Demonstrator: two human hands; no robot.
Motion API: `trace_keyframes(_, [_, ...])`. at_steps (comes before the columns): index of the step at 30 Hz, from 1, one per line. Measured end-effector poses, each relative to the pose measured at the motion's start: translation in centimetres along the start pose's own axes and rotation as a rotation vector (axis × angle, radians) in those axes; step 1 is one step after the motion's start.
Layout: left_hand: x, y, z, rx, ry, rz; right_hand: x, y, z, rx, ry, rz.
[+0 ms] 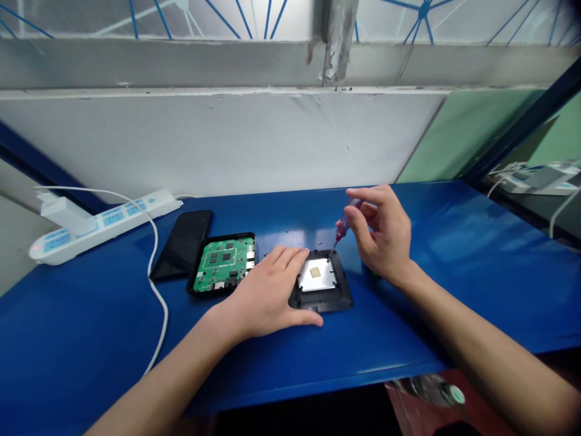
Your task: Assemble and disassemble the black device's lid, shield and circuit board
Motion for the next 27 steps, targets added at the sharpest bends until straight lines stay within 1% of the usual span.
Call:
trace_keyframes(6, [0.0, 0.0, 0.0, -0.017, 0.003, -0.018, -0.3, -0.3, 0.1, -0.046, 0.021, 0.043])
trace_keyframes(14, [-0.1, 0.0, 0.1, -0.027, 0.000, -0.034, -0.4, -0.2, 0.4, -0.030, 0.005, 0.094])
trace_keyframes(18, [-0.3, 0.0, 0.2, -0.032, -0.005, -0.044, -0.3, 0.0, 0.7, -0.039, 0.032, 0.123])
trace_keyframes(27, [-0.1, 0.0, 0.1, -0.011, -0.001, -0.023, -0.1, 0.0, 1.3, -0.057, 0.047, 0.146])
Point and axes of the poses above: each hand's wrist, its own y-axis towards the middle knuckle, its own x-axis out of the back of the hand, z = x × y, the point moved 1 cm from there along y, towards the middle knuckle, and after that the axes turned 5 degrees about z, right-handed, at the moved point
